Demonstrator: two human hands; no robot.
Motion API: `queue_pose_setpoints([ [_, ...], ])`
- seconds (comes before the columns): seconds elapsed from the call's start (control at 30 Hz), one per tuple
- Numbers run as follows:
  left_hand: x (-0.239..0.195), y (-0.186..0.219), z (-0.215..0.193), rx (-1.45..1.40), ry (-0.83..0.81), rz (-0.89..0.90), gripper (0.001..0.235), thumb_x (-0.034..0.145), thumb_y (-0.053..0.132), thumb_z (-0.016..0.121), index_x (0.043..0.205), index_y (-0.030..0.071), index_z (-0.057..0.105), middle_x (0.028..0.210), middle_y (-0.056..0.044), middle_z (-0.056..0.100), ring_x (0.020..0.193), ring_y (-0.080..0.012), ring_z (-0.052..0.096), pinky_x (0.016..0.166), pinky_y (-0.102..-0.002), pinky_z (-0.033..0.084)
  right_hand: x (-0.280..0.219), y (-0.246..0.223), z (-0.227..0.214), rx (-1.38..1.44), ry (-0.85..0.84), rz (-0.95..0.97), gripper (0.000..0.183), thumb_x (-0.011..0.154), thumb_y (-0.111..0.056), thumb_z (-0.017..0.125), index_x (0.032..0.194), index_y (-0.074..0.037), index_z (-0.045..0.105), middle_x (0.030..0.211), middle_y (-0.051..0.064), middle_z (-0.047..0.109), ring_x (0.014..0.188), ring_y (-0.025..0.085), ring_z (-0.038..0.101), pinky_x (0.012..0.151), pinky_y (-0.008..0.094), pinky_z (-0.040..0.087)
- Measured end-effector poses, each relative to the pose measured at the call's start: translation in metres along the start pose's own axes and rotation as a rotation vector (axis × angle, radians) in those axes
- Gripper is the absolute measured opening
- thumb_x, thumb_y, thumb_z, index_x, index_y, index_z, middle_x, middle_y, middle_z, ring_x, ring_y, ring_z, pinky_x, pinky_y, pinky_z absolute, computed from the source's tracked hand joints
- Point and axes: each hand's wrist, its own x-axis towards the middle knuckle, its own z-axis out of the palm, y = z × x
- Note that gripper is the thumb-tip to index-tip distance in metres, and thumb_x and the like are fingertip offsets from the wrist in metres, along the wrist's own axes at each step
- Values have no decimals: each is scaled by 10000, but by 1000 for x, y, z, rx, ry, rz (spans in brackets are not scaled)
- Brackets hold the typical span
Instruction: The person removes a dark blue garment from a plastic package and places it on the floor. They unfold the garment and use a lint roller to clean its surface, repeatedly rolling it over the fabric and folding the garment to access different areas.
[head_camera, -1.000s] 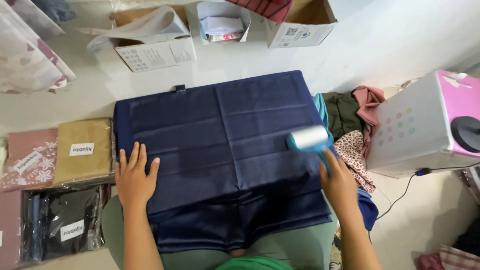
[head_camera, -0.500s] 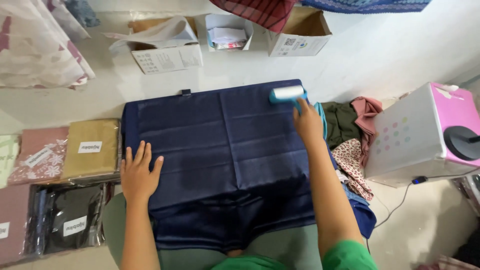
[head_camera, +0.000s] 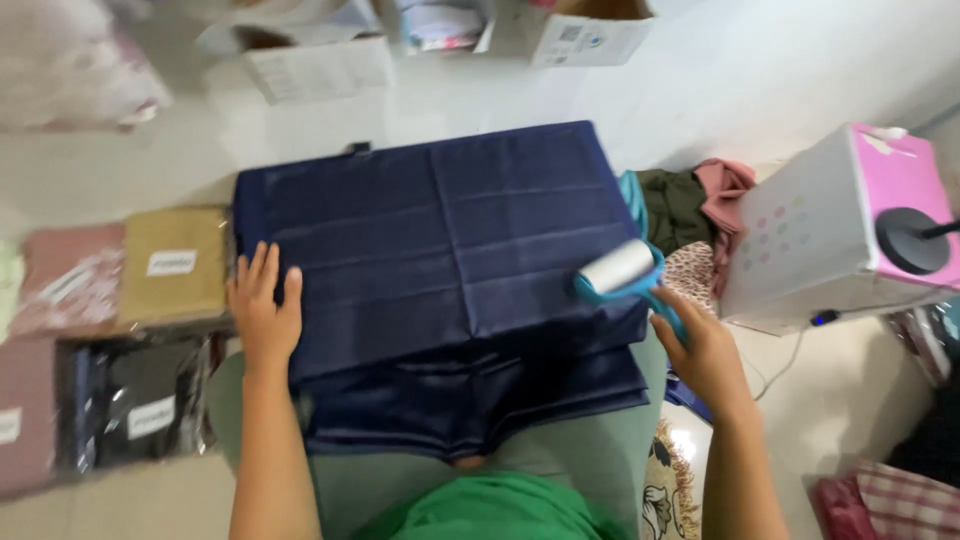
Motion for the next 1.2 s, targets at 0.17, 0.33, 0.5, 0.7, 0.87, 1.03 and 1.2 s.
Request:
queue_pose_setpoints([
  [0.17,-10,20,-28,-35,106,125,395,1045,196,657,1432,114,669,1380,-198,655,1275,-482,574,1053,-581,433,57,-97,26,223,-181,-372,413,891,-252,769,1300,-244,714,1154,132,751,1072,407,706,890,513,561],
  [0.33,-30,18,-12,101,-207,77,495,1081,327,505,1542,147,516,1566,-164,493,1426,-438,443,1133,-639,338,89,-188,104,227,-327,-841,315,966,-347,681,1272,-278,711,990,125,746,906,401,730,772,526,588],
  [0.5,-36,19,-9,309,-345,47,528,1101,397,387,1577,175,448,1660,-68,381,1534,-325,316,1231,-580,232,115,-205,139,138,-408,-940,327,967,-307,654,1294,-313,670,920,60,707,870,350,727,774,486,601],
  [0.7,-37,19,-13,347,-283,158,531,1091,369,440,1557,119,490,1622,-143,445,1486,-378,404,1163,-606,326,135,-103,78,193,-407,-722,306,885,-178,744,1184,-241,769,865,75,728,899,375,712,853,465,582],
  [0.87,-39,18,-12,338,-290,166,535,1098,360,438,1565,106,497,1624,-152,456,1489,-393,404,1164,-623,316,124,-12,1,20,-408,-447,368,886,-168,729,1227,-305,766,942,123,720,978,444,689,859,535,554],
  [1.03,-37,26,-17,310,-409,51,564,1120,412,344,1606,136,426,1687,-109,357,1546,-362,305,1230,-599,212,108,67,-32,-222,-365,-287,402,884,-230,744,1256,-379,735,969,64,730,987,380,712,886,480,566],
  [1.2,-38,21,-10,340,-208,152,545,1068,367,451,1519,72,538,1605,-106,487,1487,-358,402,1191,-512,290,111,79,-50,-517,-380,-161,484,846,-173,744,1266,-413,743,890,54,795,710,312,729,816,449,584],
])
